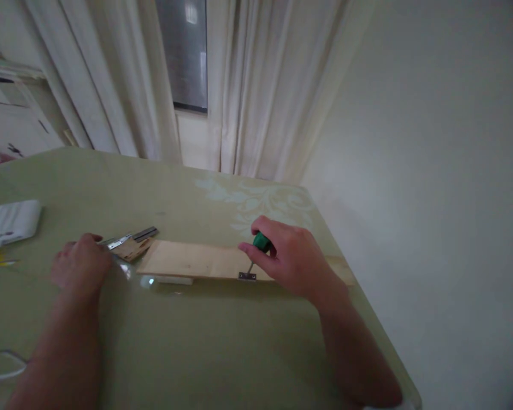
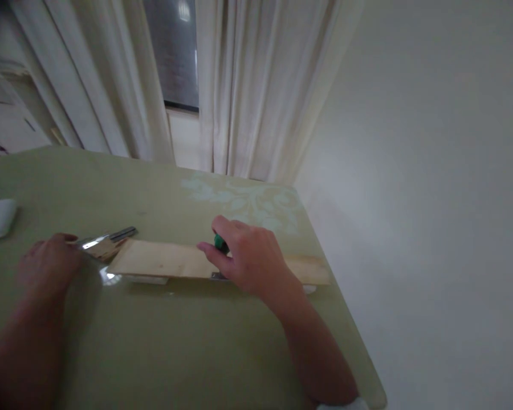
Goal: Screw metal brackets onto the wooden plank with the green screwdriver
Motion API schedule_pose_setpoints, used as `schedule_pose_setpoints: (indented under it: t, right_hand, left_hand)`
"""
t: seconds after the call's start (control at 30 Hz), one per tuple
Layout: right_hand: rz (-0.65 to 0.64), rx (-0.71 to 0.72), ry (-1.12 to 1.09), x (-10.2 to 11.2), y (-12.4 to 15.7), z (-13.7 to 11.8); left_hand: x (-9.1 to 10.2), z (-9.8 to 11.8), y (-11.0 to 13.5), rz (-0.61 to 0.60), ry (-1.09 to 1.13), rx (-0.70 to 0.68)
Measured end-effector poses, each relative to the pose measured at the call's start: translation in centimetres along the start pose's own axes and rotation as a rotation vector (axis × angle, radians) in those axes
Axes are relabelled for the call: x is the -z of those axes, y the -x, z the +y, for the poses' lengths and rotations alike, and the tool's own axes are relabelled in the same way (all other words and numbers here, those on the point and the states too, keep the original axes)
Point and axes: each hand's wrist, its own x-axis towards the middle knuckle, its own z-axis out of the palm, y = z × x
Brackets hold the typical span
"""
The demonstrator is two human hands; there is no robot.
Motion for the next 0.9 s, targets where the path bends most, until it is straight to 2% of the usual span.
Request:
schedule_pose_setpoints:
  t: [0.07, 0.17, 0.27, 0.33, 0.47, 0.53, 0.57, 0.7, 0.77, 0.83, 0.9]
  right_hand:
    - [-0.013, 0.008, 0.002, 0.1, 0.3, -0.1]
    - [-0.016, 0.014, 0.0, 0.3, 0.8, -0.1]
    - [-0.012, 0.011, 0.008, 0.3, 1.2, -0.1]
    - [-0.002, 0.01, 0.016, 0.3, 1.3, -0.1]
    - [0.009, 0.013, 0.032, 0.3, 1.3, -0.1]
    - [0.005, 0.015, 0.036, 0.3, 1.2, -0.2]
    - [0.004, 0.017, 0.036, 0.3, 1.2, -0.3]
    - [0.006, 0.032, 0.027, 0.2, 1.1, -0.3]
    - [0.009, 0.035, 0.025, 0.2, 1.1, -0.3]
    - [0.012, 0.029, 0.022, 0.2, 1.1, -0.2]
    - [0.01, 0.022, 0.022, 0.1, 1.1, -0.1]
  left_hand:
    - [0.0, 0.3, -0.2, 0.053, 0.044, -0.026]
    - [0.9, 1.9, 0.3, 0.243, 0.201, -0.146]
    - [2.1, 4.3, 2.0, 0.433, 0.423, -0.33]
    - [2.5, 6.0, 3.7, 0.465, 0.548, -0.412]
    - [2.7, 9.1, 7.4, 0.335, 0.803, -0.461]
    - [3.2, 10.6, 9.3, 0.178, 0.978, -0.504]
    - [3.6, 11.4, 10.3, 0.114, 1.011, -0.572]
    - [6.0, 14.2, 13.7, -0.015, 0.946, -0.846]
    - [6.6, 15.5, 14.9, -0.159, 0.937, -0.988]
    - [6.3, 16.5, 15.7, -0.271, 0.93, -1.083]
    - [5.5, 17.0, 16.1, -0.325, 0.961, -1.093]
